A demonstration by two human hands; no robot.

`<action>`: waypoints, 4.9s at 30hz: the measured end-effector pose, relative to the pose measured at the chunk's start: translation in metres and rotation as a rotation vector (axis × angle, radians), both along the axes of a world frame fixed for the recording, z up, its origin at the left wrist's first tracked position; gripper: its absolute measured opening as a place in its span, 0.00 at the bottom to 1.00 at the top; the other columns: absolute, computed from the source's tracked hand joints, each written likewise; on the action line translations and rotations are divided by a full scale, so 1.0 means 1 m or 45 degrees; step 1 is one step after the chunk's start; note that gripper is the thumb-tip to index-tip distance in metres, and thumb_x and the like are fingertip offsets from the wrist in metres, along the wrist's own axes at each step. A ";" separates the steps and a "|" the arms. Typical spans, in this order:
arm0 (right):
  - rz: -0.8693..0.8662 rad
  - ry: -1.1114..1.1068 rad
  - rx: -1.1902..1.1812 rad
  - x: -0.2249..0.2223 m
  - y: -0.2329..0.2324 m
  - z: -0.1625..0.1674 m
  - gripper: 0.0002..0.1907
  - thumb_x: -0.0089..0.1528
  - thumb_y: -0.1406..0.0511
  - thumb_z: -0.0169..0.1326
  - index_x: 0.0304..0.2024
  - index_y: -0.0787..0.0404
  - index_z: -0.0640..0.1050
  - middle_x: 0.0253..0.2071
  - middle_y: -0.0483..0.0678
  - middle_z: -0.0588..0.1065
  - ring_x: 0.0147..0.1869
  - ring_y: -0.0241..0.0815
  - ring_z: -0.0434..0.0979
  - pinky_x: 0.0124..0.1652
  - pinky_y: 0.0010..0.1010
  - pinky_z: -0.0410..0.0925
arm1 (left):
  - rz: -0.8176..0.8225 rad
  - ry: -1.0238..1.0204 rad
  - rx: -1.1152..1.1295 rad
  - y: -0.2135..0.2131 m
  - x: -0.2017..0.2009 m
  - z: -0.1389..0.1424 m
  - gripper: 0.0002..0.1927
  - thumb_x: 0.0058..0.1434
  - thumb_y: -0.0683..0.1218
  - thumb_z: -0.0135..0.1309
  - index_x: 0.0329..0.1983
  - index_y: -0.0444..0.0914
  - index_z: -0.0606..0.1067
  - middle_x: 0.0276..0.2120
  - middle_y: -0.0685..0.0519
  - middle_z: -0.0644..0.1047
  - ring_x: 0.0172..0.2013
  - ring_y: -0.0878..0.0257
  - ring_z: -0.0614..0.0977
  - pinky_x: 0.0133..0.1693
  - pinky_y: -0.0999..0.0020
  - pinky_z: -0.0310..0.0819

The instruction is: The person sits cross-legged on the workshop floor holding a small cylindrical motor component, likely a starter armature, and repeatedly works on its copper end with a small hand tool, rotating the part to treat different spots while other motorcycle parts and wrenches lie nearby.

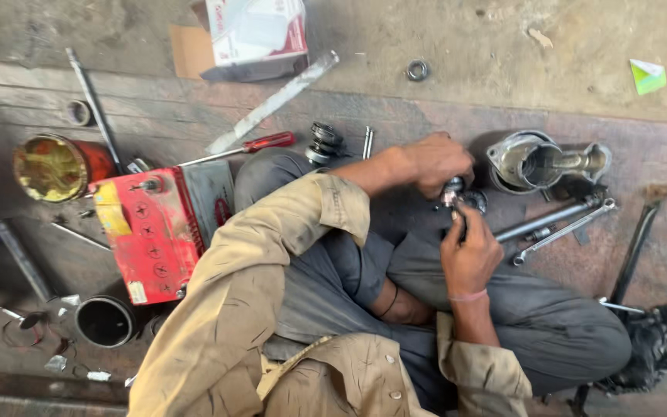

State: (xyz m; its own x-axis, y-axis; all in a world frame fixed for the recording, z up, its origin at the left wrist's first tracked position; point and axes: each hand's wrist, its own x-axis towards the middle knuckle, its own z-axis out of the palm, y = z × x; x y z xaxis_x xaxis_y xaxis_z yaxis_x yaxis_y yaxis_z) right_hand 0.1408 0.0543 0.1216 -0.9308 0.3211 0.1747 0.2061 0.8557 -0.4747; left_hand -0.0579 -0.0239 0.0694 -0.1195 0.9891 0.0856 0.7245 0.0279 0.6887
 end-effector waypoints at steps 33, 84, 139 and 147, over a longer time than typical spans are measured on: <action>-0.052 0.122 0.030 -0.011 -0.004 -0.007 0.08 0.67 0.71 0.59 0.49 0.61 0.80 0.42 0.57 0.81 0.43 0.58 0.82 0.42 0.43 0.73 | 0.032 0.030 0.016 -0.003 -0.008 0.021 0.21 0.40 0.47 0.63 0.41 0.48 0.83 0.36 0.51 0.82 0.42 0.48 0.83 0.41 0.47 0.77; -0.116 -0.012 -0.217 -0.009 0.006 -0.009 0.08 0.65 0.72 0.56 0.48 0.67 0.79 0.38 0.60 0.79 0.42 0.58 0.83 0.41 0.41 0.71 | 0.040 0.042 -0.022 0.006 -0.008 -0.008 0.22 0.39 0.44 0.63 0.42 0.48 0.83 0.38 0.54 0.81 0.45 0.51 0.83 0.44 0.44 0.74; -0.224 0.171 -0.418 0.000 0.050 -0.104 0.04 0.69 0.73 0.55 0.46 0.66 0.76 0.38 0.54 0.79 0.39 0.42 0.83 0.39 0.31 0.72 | 0.044 0.073 0.207 0.039 -0.006 -0.076 0.22 0.38 0.44 0.62 0.41 0.43 0.85 0.34 0.54 0.79 0.38 0.51 0.82 0.41 0.52 0.69; -0.207 0.208 -0.414 -0.003 0.043 -0.103 0.04 0.69 0.74 0.54 0.46 0.66 0.75 0.41 0.56 0.80 0.43 0.47 0.84 0.41 0.35 0.74 | 0.001 0.055 0.192 0.039 -0.007 -0.070 0.19 0.42 0.45 0.63 0.41 0.44 0.84 0.34 0.54 0.79 0.39 0.51 0.82 0.38 0.51 0.70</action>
